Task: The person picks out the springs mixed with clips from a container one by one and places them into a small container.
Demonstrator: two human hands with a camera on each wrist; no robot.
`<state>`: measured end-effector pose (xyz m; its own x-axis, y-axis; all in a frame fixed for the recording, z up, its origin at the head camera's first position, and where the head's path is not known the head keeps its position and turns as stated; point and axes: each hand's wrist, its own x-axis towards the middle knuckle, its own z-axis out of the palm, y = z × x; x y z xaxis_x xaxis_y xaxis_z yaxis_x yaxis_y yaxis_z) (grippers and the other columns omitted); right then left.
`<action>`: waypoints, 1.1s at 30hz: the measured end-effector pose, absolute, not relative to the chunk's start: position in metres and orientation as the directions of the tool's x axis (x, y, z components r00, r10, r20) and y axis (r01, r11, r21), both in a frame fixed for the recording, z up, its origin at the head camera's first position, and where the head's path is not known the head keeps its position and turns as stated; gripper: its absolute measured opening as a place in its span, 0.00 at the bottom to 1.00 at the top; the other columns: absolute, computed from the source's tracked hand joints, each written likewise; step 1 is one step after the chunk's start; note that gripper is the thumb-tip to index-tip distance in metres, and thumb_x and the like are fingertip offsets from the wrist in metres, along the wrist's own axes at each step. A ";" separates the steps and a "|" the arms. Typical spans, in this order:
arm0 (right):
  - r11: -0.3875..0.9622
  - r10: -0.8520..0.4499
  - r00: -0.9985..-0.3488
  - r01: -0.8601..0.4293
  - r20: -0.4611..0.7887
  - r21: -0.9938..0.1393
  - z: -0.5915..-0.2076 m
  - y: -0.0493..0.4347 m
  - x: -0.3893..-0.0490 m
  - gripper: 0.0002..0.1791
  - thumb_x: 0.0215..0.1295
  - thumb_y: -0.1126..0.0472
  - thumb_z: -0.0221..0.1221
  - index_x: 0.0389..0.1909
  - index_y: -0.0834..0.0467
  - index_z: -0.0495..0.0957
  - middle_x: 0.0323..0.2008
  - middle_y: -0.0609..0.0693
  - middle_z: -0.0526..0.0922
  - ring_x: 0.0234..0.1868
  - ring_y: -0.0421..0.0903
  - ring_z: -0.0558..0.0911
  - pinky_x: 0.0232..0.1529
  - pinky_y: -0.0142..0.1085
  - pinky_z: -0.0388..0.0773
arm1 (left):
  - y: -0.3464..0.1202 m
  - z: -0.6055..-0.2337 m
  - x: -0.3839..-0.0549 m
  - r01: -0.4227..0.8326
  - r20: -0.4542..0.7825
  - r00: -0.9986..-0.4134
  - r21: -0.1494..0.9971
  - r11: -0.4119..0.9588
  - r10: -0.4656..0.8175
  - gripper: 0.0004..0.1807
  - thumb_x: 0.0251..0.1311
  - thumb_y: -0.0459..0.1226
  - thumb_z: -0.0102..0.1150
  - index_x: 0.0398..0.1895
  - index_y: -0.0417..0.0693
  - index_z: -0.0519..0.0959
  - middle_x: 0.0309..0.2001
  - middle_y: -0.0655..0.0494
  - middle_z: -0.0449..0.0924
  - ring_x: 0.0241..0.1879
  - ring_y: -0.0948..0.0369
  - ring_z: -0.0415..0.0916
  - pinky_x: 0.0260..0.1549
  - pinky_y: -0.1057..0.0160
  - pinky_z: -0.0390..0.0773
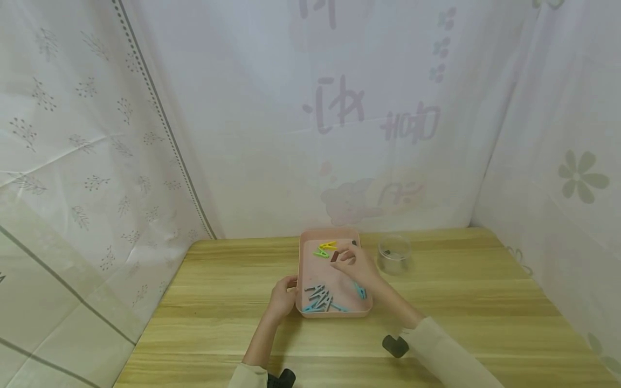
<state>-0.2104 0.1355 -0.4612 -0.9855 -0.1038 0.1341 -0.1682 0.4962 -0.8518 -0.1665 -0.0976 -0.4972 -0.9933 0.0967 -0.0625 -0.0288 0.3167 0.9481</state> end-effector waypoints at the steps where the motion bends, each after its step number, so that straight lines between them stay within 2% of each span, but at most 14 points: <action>1: 0.492 -0.102 -0.986 -0.164 0.131 -0.855 -0.461 0.136 -0.210 0.20 0.60 0.54 0.70 0.51 0.56 0.80 0.43 0.57 0.82 0.39 0.49 0.80 0.38 0.40 0.80 | -0.098 -0.497 -0.166 -0.025 -0.058 -0.994 0.948 0.316 0.097 0.21 0.69 0.24 0.46 0.63 0.24 0.69 0.57 0.28 0.74 0.57 0.39 0.75 0.50 0.49 0.82; 8: 0.505 -0.088 -0.989 -0.146 0.117 -0.851 -0.460 0.142 -0.209 0.19 0.60 0.54 0.70 0.51 0.54 0.80 0.43 0.55 0.82 0.40 0.49 0.78 0.36 0.38 0.77 | -0.098 -0.499 -0.167 -0.001 -0.037 -0.994 0.945 0.328 0.104 0.20 0.69 0.26 0.48 0.62 0.25 0.71 0.56 0.30 0.76 0.58 0.39 0.73 0.50 0.49 0.81; 15: 0.523 -0.059 -0.991 -0.131 0.117 -0.842 -0.459 0.148 -0.205 0.19 0.61 0.53 0.69 0.50 0.56 0.81 0.42 0.55 0.84 0.43 0.51 0.78 0.40 0.41 0.77 | -0.099 -0.499 -0.165 -0.003 -0.044 -0.992 0.949 0.317 0.121 0.21 0.69 0.28 0.50 0.63 0.25 0.70 0.57 0.30 0.75 0.61 0.37 0.70 0.54 0.44 0.78; 23: 0.509 -0.082 -0.981 -0.191 0.173 -0.839 -0.458 0.156 -0.204 0.19 0.62 0.56 0.69 0.51 0.59 0.80 0.42 0.57 0.84 0.40 0.51 0.77 0.37 0.38 0.75 | -0.099 -0.499 -0.166 -0.002 -0.042 -0.992 0.946 0.323 0.117 0.21 0.67 0.26 0.49 0.62 0.25 0.71 0.56 0.31 0.76 0.60 0.39 0.71 0.53 0.47 0.78; 33: 0.539 -0.070 -0.979 -0.199 0.191 -0.819 -0.457 0.168 -0.206 0.21 0.63 0.54 0.68 0.53 0.61 0.79 0.45 0.60 0.84 0.42 0.53 0.81 0.37 0.41 0.81 | -0.097 -0.500 -0.168 -0.009 -0.046 -0.994 0.936 0.352 0.095 0.21 0.68 0.26 0.47 0.63 0.25 0.70 0.56 0.31 0.76 0.59 0.39 0.73 0.53 0.46 0.80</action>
<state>-0.2062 0.1680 -0.4568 -0.9790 -0.0700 0.1915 -0.1986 0.5391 -0.8185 -0.1683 -0.0971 -0.4997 -0.9944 0.0950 -0.0456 -0.0094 0.3518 0.9360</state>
